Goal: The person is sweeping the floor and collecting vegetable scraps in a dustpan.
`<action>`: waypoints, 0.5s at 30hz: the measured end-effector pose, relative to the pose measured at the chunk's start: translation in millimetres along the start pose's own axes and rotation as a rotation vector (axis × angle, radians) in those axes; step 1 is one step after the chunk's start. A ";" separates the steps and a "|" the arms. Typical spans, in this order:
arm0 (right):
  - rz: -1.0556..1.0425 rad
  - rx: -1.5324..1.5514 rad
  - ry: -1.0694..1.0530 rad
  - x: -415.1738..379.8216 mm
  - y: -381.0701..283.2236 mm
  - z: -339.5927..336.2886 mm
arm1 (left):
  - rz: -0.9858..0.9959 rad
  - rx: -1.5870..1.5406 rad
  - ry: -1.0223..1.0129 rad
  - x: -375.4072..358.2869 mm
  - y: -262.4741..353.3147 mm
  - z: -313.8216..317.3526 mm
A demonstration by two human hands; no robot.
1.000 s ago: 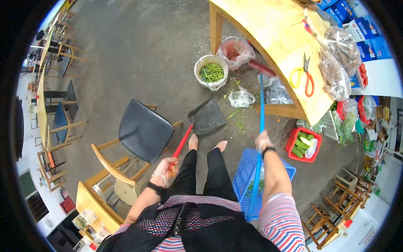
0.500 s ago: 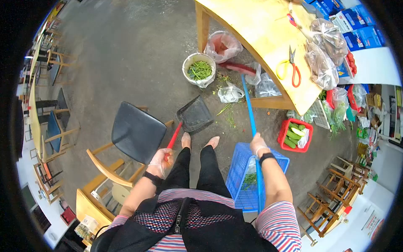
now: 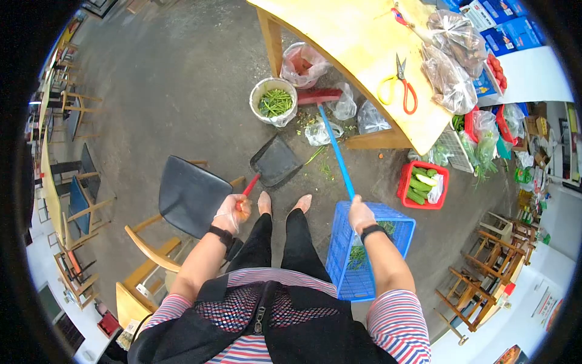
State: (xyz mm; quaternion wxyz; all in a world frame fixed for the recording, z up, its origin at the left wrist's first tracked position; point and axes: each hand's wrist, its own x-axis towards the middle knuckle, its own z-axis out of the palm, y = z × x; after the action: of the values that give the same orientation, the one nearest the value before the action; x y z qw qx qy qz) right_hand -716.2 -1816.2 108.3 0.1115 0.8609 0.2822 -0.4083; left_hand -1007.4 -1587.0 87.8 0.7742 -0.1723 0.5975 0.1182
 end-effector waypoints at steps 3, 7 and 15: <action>0.015 -0.157 -0.064 -28.3 50.4 8.7 | 0.022 0.046 0.003 6.6 -0.8 17.9; -0.073 -0.349 -0.030 -69.4 69.4 -42.0 | 0.013 0.045 0.002 16.0 -3.8 39.4; 0.019 -0.137 0.056 -84.1 71.5 -65.1 | 0.066 0.136 0.023 48.6 -12.9 62.8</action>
State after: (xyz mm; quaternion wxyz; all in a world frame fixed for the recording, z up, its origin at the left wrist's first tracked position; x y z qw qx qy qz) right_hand -675.9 -1880.3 211.8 0.1662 0.8648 0.3046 -0.3629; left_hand -934.3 -1574.3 56.7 0.7729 -0.1006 0.6183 0.1009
